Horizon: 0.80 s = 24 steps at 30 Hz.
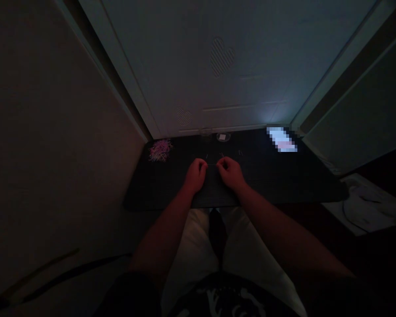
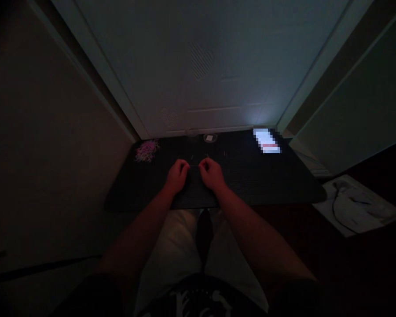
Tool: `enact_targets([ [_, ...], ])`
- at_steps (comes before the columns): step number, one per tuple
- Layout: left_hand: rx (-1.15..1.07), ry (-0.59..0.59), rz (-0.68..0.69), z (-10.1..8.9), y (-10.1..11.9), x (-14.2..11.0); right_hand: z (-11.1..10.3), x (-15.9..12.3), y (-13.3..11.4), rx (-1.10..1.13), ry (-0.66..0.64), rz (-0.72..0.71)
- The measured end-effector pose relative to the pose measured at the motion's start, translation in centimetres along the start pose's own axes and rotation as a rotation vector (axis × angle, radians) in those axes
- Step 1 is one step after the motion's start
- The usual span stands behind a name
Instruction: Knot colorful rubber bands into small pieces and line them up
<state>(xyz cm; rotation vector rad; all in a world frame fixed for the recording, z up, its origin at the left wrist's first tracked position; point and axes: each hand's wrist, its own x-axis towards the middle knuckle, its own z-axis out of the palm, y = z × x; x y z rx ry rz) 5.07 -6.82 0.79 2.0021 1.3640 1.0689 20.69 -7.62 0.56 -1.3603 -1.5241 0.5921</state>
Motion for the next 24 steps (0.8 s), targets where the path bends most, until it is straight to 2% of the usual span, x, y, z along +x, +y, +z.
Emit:
enact_targets([
  [5,0.040,0.119,-0.036,0.1,-0.4,0.2,0.0,0.0,0.3,0.027,-0.034,-0.023],
  [15,0.153,0.206,-0.172,0.6,-0.6,0.5,-0.1,0.0,0.3,0.010,-0.019,0.012],
  [20,0.201,0.169,-0.231,0.8,-0.6,1.6,0.0,0.2,0.4,0.015,-0.056,0.019],
  [24,0.341,0.170,-0.239,1.0,-0.1,2.8,0.1,0.3,0.6,0.024,-0.062,0.015],
])
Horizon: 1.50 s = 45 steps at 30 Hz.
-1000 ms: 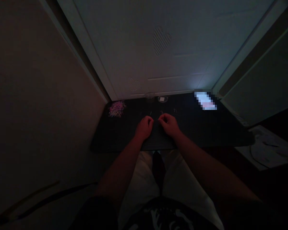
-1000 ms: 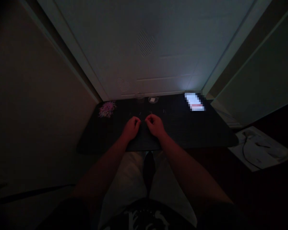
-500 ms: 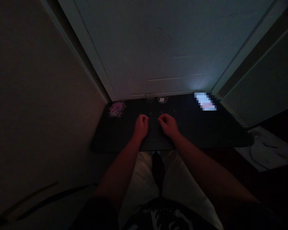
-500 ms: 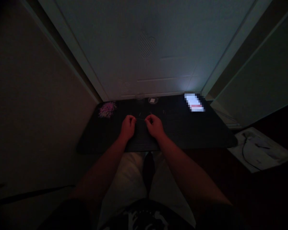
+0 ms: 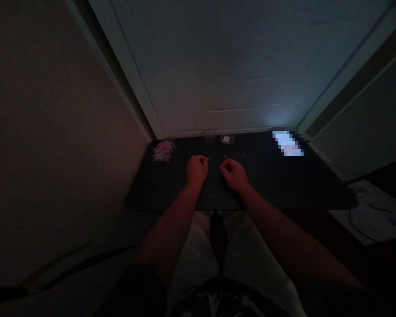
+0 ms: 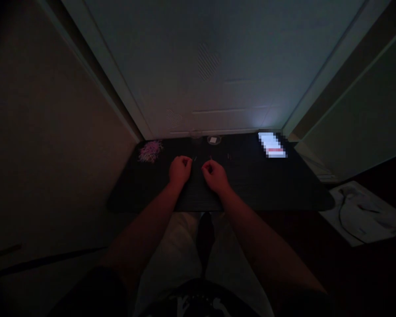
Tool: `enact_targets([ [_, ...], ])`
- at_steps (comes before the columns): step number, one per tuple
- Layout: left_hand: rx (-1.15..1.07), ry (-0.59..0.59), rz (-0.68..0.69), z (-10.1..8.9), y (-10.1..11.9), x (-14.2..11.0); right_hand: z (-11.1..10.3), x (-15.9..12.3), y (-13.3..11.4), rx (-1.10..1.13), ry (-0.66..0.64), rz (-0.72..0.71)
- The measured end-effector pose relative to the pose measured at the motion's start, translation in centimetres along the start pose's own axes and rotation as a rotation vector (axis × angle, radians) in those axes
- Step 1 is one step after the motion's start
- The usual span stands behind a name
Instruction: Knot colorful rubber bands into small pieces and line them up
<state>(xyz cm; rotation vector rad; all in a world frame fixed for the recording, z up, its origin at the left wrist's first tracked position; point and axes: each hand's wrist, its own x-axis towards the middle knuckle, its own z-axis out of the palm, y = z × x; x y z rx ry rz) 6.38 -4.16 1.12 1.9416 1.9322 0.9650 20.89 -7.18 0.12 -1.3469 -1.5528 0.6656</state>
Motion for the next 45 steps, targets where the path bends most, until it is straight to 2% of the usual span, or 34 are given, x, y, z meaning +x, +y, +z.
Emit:
enact_targets([
  [3,0.081,0.005,-0.012,0.34,0.44,0.37,-0.03,0.01,0.01,-0.006,0.003,-0.001],
  [9,0.122,-0.067,-0.031,0.93,0.35,0.59,-0.02,0.03,0.02,0.005,-0.008,0.006],
  [22,0.152,-0.091,-0.064,0.72,0.55,0.58,-0.10,-0.15,-0.30,0.005,0.003,0.011],
  [41,0.107,-0.090,-0.050,0.62,0.29,0.65,-0.13,-0.21,-0.09,0.041,0.009,-0.006],
  [45,0.073,-0.057,-0.027,0.43,0.27,0.31,-0.19,-0.17,-0.21,0.033,0.002,0.000],
])
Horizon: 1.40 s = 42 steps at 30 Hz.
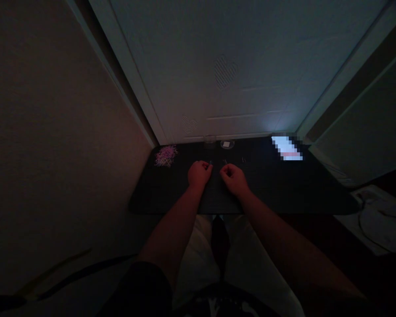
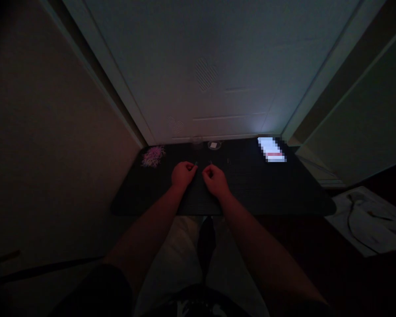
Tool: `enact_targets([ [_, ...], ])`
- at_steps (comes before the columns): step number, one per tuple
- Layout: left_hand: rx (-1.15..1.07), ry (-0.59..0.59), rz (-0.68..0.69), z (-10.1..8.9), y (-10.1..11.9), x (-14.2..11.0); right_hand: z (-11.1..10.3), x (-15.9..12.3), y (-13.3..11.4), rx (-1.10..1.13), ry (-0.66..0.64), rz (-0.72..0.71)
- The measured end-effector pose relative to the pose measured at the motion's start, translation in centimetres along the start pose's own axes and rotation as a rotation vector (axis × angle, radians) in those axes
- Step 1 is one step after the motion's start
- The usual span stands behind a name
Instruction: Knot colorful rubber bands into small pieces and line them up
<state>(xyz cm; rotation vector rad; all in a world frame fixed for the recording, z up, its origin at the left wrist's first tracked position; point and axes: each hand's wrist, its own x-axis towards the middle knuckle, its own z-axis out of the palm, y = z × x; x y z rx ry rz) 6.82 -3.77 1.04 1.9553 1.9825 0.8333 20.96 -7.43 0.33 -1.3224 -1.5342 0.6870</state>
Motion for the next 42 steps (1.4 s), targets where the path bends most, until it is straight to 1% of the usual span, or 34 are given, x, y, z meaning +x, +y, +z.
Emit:
enact_targets([
  [4,-0.075,0.013,0.053,-0.6,-0.9,-0.7,-0.1,0.0,-0.1,-0.028,-0.002,0.007],
  [7,-0.096,-0.014,0.063,-1.6,-2.6,-1.3,-0.1,-0.1,0.0,-0.020,-0.017,0.018],
  [9,-0.078,-0.003,0.047,-2.5,-4.1,-1.5,-0.1,-0.1,0.0,-0.015,-0.033,0.022],
  [11,-0.035,0.045,0.040,-3.5,-5.7,-1.6,-0.1,-0.1,0.0,-0.018,-0.038,0.020],
  [14,0.088,0.102,0.049,-4.8,-7.7,-1.5,-0.2,-0.2,0.0,-0.025,-0.033,0.022],
  [18,0.224,0.144,-0.017,-5.5,-9.3,-1.3,-0.2,-0.2,0.0,-0.028,-0.036,0.027],
  [21,0.258,0.152,-0.064,-5.4,-9.6,-1.3,-0.1,-0.2,0.1,-0.027,-0.042,0.031],
  [26,0.286,0.118,-0.137,-5.2,-9.1,-1.3,-0.1,-0.2,0.0,-0.046,-0.052,0.033],
  [32,0.279,0.106,-0.167,-5.3,-8.5,-1.4,-0.2,-0.2,-0.1,-0.074,-0.034,0.017],
  [37,0.179,0.169,-0.144,-5.3,-9.0,-1.4,-0.2,-0.3,0.1,-0.060,-0.039,0.009],
  [42,-0.016,0.318,-0.112,-5.4,-10.0,-1.0,-0.1,-0.3,-0.1,-0.070,-0.042,0.022],
])
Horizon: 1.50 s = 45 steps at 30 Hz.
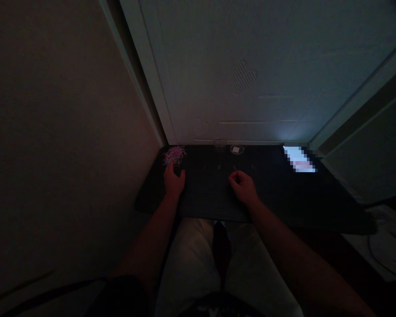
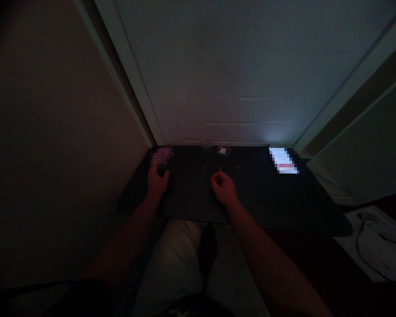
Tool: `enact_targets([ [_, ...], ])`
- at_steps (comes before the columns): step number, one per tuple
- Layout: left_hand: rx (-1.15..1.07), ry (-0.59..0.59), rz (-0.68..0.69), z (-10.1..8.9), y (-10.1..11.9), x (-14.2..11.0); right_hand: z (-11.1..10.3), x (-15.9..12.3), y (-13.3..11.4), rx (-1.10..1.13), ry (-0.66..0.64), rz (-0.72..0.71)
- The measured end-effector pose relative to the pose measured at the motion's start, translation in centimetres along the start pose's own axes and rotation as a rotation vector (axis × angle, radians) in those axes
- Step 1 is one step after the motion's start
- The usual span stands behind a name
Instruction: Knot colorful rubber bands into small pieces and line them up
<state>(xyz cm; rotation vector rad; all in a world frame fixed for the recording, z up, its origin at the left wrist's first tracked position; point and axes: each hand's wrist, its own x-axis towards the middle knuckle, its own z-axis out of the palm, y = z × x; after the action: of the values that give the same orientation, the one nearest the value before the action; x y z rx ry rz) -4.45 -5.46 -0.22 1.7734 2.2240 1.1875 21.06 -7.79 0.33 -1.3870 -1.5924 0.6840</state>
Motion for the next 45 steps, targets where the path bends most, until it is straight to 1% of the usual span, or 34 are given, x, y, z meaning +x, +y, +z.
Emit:
enact_targets([
  [4,-0.089,0.000,-0.060,0.0,-0.4,0.2,0.0,-0.1,-0.2,0.001,0.002,0.003],
  [7,-0.120,0.008,-0.073,0.0,-0.3,0.1,0.0,-0.1,-0.2,0.002,0.005,-0.003],
  [9,-0.181,0.034,-0.078,0.0,-0.2,0.1,0.0,-0.1,-0.1,0.006,0.007,-0.007],
  [13,-0.399,0.118,-0.123,-0.2,-0.4,0.3,0.0,-0.1,-0.1,0.014,0.004,-0.004],
  [15,-0.472,0.153,-0.137,-0.2,-0.6,0.4,0.0,-0.1,-0.1,0.010,0.002,-0.005],
  [24,-0.612,0.218,-0.144,0.5,-1.3,0.7,0.1,-0.1,0.2,0.032,-0.009,0.006],
  [27,-0.624,0.229,-0.161,0.3,-1.0,0.7,0.0,-0.2,0.1,0.017,-0.004,-0.004],
  [30,-0.627,0.212,-0.190,0.1,-0.6,0.7,0.0,-0.2,0.0,0.005,0.002,-0.021],
  [34,-0.590,0.188,-0.186,0.0,-0.4,0.9,0.0,-0.1,0.1,0.003,-0.009,-0.009],
  [37,-0.522,0.166,-0.165,0.2,-0.7,1.8,0.0,-0.1,0.1,0.007,-0.010,0.004],
  [42,-0.360,0.106,-0.106,0.2,-1.6,4.0,0.1,0.0,0.0,0.005,-0.013,0.012],
  [45,-0.267,0.074,-0.088,0.1,-2.0,4.6,0.1,0.1,0.1,-0.002,-0.011,0.006],
])
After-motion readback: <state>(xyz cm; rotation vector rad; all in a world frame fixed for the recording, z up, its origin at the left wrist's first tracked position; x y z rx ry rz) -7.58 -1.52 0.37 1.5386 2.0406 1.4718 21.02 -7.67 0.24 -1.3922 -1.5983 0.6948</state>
